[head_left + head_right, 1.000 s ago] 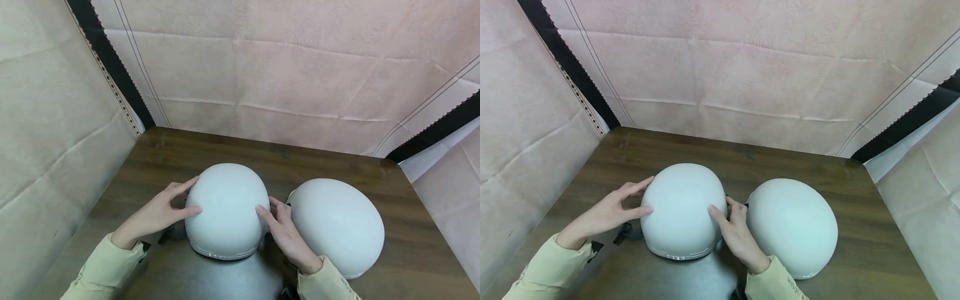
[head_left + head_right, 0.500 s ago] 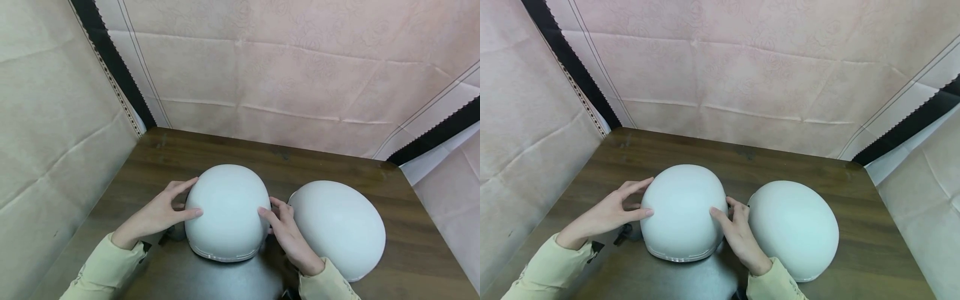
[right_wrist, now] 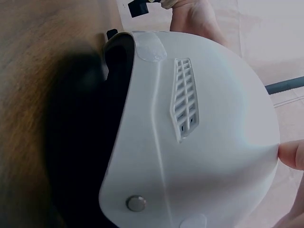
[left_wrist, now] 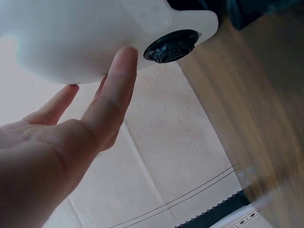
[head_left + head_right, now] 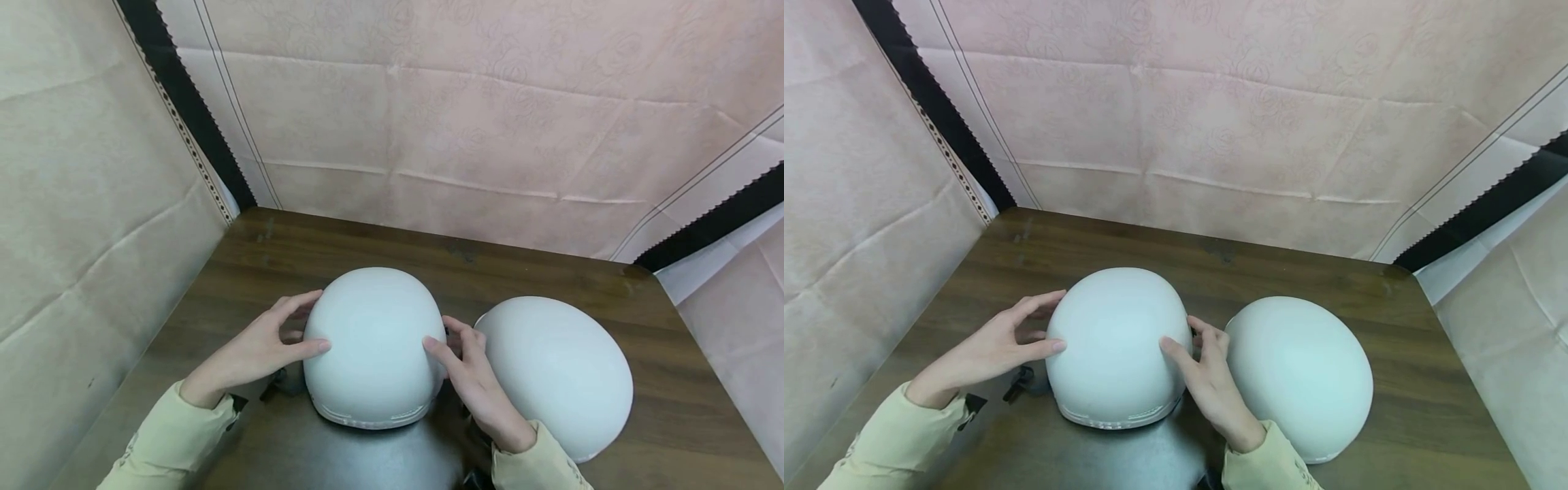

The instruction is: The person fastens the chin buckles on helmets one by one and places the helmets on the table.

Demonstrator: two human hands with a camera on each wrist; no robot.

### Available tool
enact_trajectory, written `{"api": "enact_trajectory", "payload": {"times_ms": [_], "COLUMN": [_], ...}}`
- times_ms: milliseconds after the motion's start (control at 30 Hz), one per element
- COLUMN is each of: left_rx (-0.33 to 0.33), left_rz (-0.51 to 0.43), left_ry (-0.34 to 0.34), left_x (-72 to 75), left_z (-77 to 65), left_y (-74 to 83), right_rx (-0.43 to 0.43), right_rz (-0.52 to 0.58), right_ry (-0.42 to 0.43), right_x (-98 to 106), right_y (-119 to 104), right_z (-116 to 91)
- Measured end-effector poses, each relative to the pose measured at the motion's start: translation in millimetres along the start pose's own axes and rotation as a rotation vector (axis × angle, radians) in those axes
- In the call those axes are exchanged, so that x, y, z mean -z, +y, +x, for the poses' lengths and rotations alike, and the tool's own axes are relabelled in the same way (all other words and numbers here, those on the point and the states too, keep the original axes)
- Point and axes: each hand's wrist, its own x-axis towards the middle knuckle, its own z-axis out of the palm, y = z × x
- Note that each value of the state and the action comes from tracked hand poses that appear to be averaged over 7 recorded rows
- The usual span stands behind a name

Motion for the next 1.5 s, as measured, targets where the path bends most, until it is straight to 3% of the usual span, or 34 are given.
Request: {"api": "enact_trajectory", "payload": {"times_ms": [400, 833, 1167, 1500], "left_rx": [0.014, -0.039, -0.007, -0.100], "left_rz": [0.025, 0.006, -0.008, -0.044], "left_ry": [-0.024, -0.022, -0.038, -0.057], "left_x": [2.1, 2.1, 2.6, 0.8], "left_z": [-0.4, -3.1, -3.0, -4.1], "left_y": [1.7, 2.8, 5.9, 8.1], "right_rx": [0.076, 0.128, 0.181, 0.201], "right_rz": [-0.025, -0.037, -0.046, -0.043], "right_ry": [0.019, 0.029, 0.031, 0.045], "right_x": [4.0, 8.8, 9.9, 10.6], "right_y": [-3.4, -3.9, -9.7, -14.8], "right_z": [-7.0, -13.2, -19.6, -23.2]}}
